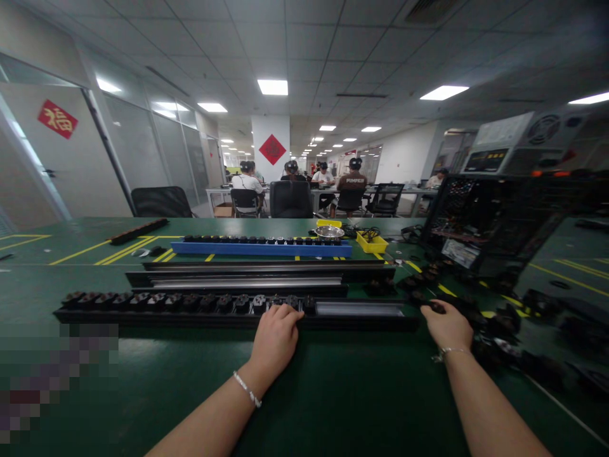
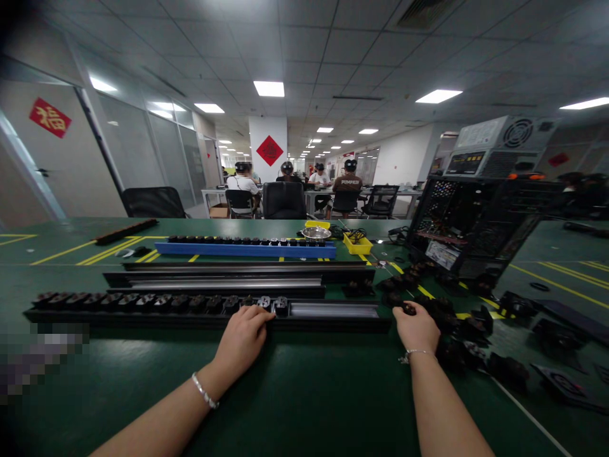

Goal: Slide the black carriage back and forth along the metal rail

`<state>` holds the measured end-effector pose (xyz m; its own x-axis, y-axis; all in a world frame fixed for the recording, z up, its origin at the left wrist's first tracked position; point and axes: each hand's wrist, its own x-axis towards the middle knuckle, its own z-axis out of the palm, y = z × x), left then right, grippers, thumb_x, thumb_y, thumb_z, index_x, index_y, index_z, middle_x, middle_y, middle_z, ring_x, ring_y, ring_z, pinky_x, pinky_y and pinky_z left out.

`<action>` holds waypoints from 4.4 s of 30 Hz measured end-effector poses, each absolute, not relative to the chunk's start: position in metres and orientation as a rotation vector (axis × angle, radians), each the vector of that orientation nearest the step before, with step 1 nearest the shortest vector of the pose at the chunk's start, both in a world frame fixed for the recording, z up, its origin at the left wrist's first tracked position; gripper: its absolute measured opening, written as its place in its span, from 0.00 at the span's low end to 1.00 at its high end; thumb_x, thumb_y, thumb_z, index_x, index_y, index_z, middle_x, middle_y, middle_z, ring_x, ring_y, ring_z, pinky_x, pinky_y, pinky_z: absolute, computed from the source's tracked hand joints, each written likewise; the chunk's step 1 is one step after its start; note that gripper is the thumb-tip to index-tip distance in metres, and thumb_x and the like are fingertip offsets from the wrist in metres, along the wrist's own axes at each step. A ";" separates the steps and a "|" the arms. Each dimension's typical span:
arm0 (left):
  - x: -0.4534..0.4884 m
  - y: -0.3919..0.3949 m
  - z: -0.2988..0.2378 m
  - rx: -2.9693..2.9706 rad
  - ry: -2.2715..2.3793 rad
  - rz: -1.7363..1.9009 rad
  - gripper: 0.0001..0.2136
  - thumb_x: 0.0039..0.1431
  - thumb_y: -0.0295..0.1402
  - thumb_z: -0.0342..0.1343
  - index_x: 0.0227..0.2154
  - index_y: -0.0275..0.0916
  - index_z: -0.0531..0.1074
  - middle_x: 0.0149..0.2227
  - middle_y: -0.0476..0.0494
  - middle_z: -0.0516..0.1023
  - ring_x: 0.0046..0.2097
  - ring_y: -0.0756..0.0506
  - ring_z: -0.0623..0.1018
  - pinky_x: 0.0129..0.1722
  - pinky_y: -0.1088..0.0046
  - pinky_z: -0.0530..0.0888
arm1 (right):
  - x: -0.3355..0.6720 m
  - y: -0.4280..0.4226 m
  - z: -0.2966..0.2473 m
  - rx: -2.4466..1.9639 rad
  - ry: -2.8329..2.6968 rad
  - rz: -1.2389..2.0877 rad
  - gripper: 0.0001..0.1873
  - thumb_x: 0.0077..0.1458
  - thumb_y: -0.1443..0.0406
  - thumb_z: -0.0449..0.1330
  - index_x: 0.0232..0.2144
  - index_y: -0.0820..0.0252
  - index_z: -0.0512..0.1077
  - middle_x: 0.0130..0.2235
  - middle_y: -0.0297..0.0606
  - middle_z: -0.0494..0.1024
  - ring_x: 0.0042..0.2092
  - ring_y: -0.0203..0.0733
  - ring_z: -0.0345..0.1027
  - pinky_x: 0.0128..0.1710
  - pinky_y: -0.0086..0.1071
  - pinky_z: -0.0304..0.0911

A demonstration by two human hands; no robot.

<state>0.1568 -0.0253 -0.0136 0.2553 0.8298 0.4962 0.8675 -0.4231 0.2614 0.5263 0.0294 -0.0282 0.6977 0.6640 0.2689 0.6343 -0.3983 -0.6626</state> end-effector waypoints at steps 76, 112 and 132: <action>0.160 -0.023 -0.020 -2.336 -1.683 -0.955 0.06 0.51 0.23 0.48 0.29 0.40 0.64 0.33 0.47 0.68 0.37 0.45 0.67 0.39 0.67 0.65 | 0.285 0.006 -0.010 -1.682 -1.869 0.015 0.16 0.55 0.63 0.49 0.43 0.61 0.69 0.45 0.43 0.74 0.50 0.43 0.63 0.52 0.36 0.50; 0.160 -0.026 -0.017 -2.339 -1.675 -0.938 0.05 0.51 0.23 0.48 0.28 0.40 0.64 0.33 0.47 0.68 0.38 0.46 0.67 0.39 0.68 0.64 | 0.303 0.007 -0.006 -1.822 -1.724 -0.037 0.17 0.51 0.62 0.50 0.43 0.59 0.68 0.41 0.41 0.75 0.48 0.45 0.64 0.53 0.42 0.45; 0.160 -0.027 -0.015 -2.376 -1.707 -0.954 0.06 0.50 0.22 0.48 0.28 0.40 0.64 0.34 0.46 0.69 0.38 0.45 0.67 0.39 0.67 0.65 | 0.313 0.008 0.000 -1.906 -1.735 0.009 0.20 0.50 0.64 0.50 0.47 0.58 0.67 0.43 0.43 0.75 0.49 0.45 0.64 0.54 0.44 0.45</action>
<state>0.1596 -0.0269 -0.0150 0.1934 0.8358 0.5138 0.8758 -0.3831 0.2936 0.3132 0.0084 0.0004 0.1640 0.9203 0.3551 0.9164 -0.0090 -0.4001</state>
